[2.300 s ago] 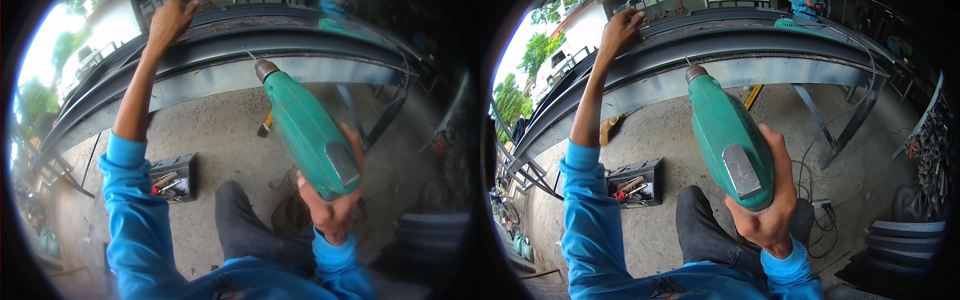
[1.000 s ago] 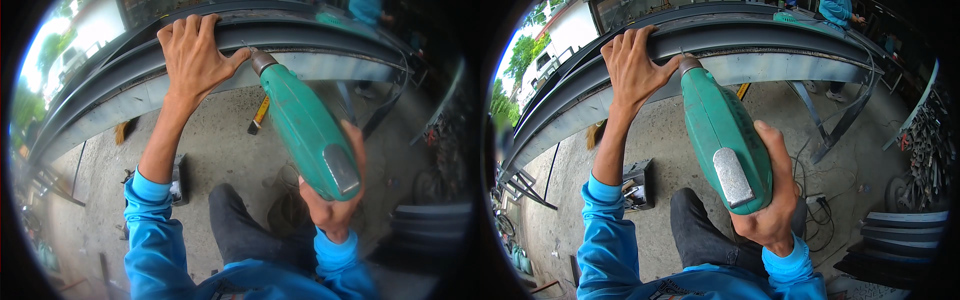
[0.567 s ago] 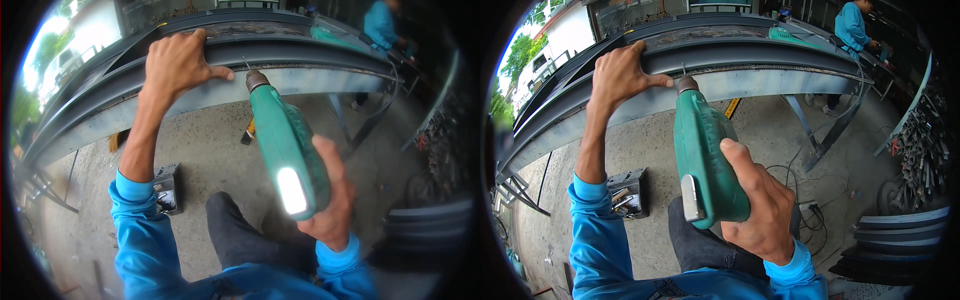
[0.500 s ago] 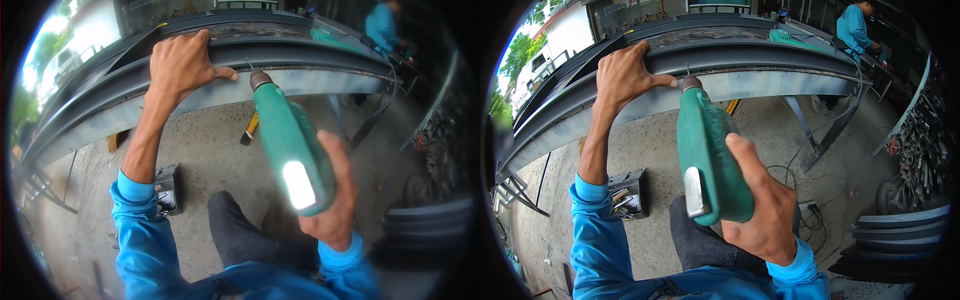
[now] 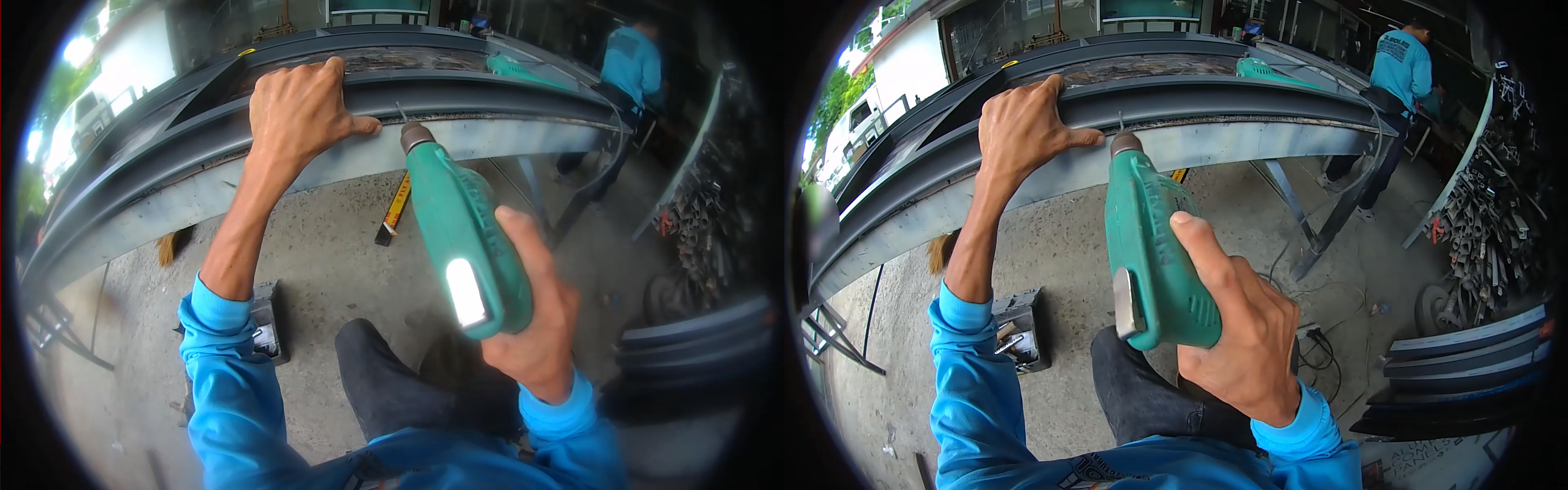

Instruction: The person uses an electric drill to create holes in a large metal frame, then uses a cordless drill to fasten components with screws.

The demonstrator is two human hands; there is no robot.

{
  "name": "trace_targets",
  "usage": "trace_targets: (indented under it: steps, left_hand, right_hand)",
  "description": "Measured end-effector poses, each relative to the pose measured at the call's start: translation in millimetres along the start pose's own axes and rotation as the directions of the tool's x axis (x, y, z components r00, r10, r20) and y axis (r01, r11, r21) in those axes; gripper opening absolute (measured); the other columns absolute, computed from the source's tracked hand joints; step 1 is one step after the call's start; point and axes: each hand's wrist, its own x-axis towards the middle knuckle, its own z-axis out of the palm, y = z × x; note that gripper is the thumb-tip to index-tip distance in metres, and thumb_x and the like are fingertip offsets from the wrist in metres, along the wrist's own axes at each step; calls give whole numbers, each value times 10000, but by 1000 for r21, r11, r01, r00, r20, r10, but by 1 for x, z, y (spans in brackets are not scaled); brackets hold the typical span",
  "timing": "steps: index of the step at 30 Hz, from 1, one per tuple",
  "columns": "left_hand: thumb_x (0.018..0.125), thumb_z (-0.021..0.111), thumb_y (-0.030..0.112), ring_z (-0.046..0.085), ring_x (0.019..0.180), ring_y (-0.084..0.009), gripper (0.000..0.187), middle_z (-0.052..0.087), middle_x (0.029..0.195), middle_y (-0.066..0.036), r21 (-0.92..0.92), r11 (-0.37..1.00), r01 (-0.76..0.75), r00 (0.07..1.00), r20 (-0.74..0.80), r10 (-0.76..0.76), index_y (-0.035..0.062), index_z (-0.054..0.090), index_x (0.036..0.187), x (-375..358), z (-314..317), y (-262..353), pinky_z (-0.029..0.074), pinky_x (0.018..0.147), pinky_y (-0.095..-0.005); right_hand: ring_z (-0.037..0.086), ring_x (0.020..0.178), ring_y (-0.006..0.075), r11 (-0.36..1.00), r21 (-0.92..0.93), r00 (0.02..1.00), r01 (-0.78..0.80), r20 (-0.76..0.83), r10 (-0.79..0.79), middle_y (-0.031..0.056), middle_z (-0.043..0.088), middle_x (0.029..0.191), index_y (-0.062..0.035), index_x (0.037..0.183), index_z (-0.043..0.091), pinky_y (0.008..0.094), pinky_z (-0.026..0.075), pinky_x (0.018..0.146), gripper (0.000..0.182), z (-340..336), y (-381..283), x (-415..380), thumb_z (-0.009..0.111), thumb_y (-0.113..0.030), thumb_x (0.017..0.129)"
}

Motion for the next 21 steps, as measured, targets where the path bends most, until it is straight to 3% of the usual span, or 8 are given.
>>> trace_targets:
  steps: [2, 10, 13, 19, 21]
  left_hand:
    - [495, 795, 699, 565, 484, -206, 712, 553, 527, -51, 13, 998, -61, 990, -129, 62, 61, 551, 696, -1, 9, -4, 442, 490, -342]
    - [488, 788, 717, 569, 478, -198, 714, 558, 529, -49, 17, 1000, -19, 998, -53, 20, 67, 581, 698, 1, 9, -3, 442, 483, -323]
    - [494, 788, 717, 564, 476, -192, 712, 559, 529, -45, 27, 999, -24, 998, -64, 26, 68, 580, 698, 1, 9, -3, 440, 482, -316]
    - [510, 794, 699, 565, 489, -186, 693, 562, 539, -44, 19, 1000, -20, 999, -44, 21, 71, 574, 704, 1, 9, -2, 435, 486, -316]
    - [512, 798, 690, 569, 495, -187, 685, 564, 543, -44, 18, 1000, -5, 999, -41, 5, 72, 572, 704, 0, 8, -2, 435, 488, -318]
  right_hand:
    - [640, 630, 257, 999, -49, 1000, 10, 26, -9, 108, 620, 781, -117, 1368, 486, 371, 508, 575, 757, -2, 0, -2, 654, 47, 649]
    - [634, 626, 260, 999, -28, 994, -37, 101, 40, 103, 607, 757, -144, 1369, 495, 373, 506, 582, 768, -11, 1, 5, 672, 36, 643]
    - [637, 631, 259, 999, 29, 999, -15, 42, 14, 104, 610, 761, -156, 1372, 494, 379, 507, 583, 780, -8, 6, 6, 684, 25, 638]
    - [634, 618, 264, 992, -120, 992, 33, 129, -17, 104, 604, 746, -156, 1374, 488, 383, 505, 574, 767, -11, 0, 8, 691, 11, 652]
    - [609, 571, 248, 998, 57, 1000, -7, 1, 7, 78, 562, 709, -185, 1389, 476, 385, 491, 551, 798, -6, 3, 12, 701, 1, 647]
